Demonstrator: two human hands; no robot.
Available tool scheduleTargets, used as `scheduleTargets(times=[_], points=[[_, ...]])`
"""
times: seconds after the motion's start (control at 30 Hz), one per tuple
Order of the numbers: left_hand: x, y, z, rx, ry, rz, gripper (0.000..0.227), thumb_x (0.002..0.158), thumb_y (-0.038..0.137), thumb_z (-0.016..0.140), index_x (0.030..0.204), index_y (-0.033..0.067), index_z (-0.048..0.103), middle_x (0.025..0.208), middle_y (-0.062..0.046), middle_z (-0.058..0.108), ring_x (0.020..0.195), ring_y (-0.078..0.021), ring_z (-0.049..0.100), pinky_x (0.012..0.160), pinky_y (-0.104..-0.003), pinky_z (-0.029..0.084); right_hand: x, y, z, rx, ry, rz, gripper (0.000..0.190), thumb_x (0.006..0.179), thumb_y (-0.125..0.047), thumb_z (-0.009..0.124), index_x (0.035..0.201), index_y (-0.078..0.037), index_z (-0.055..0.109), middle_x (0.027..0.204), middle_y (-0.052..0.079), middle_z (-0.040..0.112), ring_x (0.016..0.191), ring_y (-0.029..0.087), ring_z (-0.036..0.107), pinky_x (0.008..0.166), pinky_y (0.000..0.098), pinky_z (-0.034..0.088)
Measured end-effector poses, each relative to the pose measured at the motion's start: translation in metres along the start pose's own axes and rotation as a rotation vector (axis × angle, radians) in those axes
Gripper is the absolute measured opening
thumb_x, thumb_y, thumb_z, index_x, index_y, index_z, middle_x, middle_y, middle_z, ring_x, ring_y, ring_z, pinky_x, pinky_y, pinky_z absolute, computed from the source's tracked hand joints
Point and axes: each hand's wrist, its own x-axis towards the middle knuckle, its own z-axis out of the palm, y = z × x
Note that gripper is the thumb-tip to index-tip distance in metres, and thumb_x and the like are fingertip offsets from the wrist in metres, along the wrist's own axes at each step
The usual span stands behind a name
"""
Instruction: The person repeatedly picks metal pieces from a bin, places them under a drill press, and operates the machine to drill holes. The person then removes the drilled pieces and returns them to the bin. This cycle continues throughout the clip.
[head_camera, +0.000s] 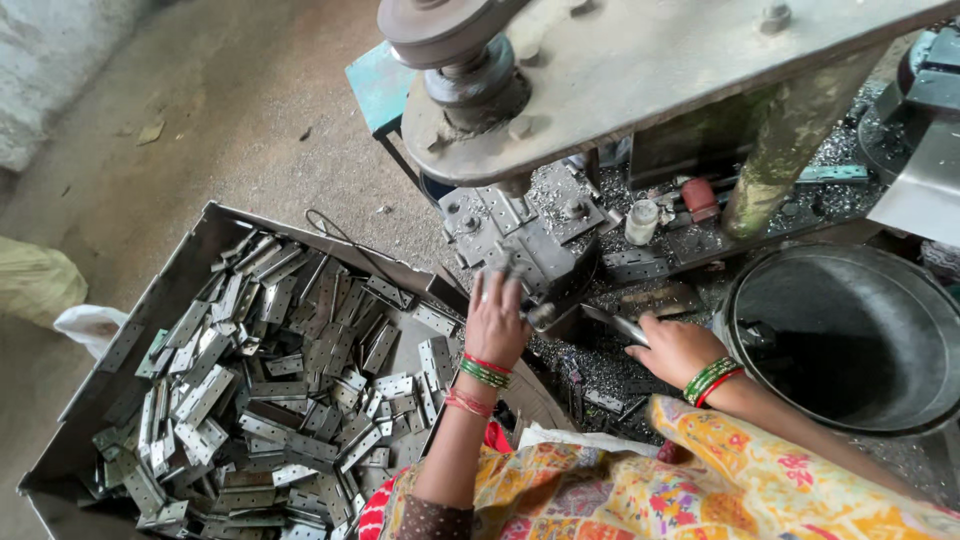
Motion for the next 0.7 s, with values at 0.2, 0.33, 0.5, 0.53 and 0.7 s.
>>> scheduleTargets(times=[0.2, 0.33, 0.5, 0.53, 0.7], points=[[0.004, 0.033, 0.031, 0.580, 0.148, -0.089, 0.069, 0.095, 0.046, 0.053, 0.145, -0.0007, 0.049, 0.160, -0.018, 0.041, 0.150, -0.0308, 0.037, 0.123, -0.049, 0.015, 0.014, -0.010, -0.015, -0.027, -0.123, 0.014, 0.053, 0.086, -0.054, 0.070, 0.104, -0.006, 0.058, 0.093, 0.020, 0.074, 0.090, 0.039, 0.073, 0.078, 0.0518, 0.058], [0.014, 0.047, 0.047, 0.302, 0.125, -0.115, 0.064, 0.104, 0.050, 0.045, 0.141, -0.0014, 0.054, 0.152, -0.017, 0.050, 0.147, -0.0333, 0.040, 0.126, -0.056, 0.013, 0.013, -0.017, -0.023, -0.044, -0.157, 0.037, 0.050, 0.088, -0.052, 0.068, 0.107, -0.006, 0.060, 0.097, 0.019, 0.075, 0.094, 0.039, 0.074, 0.083, 0.0513, 0.059], [0.053, 0.034, 0.044, 0.319, 0.128, -0.222, 0.061, 0.102, 0.049, 0.045, 0.133, -0.0016, 0.061, 0.144, -0.018, 0.055, 0.140, -0.0330, 0.044, 0.124, -0.058, 0.014, 0.013, -0.015, -0.028, -0.056, -0.148, 0.044, 0.051, 0.088, -0.054, 0.068, 0.105, -0.006, 0.061, 0.095, 0.019, 0.074, 0.092, 0.039, 0.073, 0.080, 0.0517, 0.059], [0.056, 0.032, 0.043, 0.317, 0.136, -0.221, 0.061, 0.101, 0.048, 0.046, 0.132, -0.0017, 0.063, 0.142, -0.017, 0.057, 0.140, -0.0327, 0.045, 0.124, -0.057, 0.015, 0.014, -0.014, -0.026, -0.063, -0.130, 0.034, 0.050, 0.088, -0.054, 0.068, 0.104, -0.006, 0.061, 0.093, 0.019, 0.075, 0.090, 0.039, 0.074, 0.079, 0.0513, 0.059], [0.052, 0.032, 0.039, 0.296, 0.083, -0.229, 0.052, 0.100, 0.047, 0.050, 0.118, 0.0013, 0.069, 0.139, -0.015, 0.060, 0.142, -0.0327, 0.046, 0.125, -0.057, 0.016, 0.004, 0.005, 0.014, 0.031, -0.045, 0.002, 0.047, 0.087, -0.043, 0.067, 0.119, -0.009, 0.057, 0.081, 0.020, 0.075, 0.074, 0.040, 0.074, 0.066, 0.0517, 0.059]])
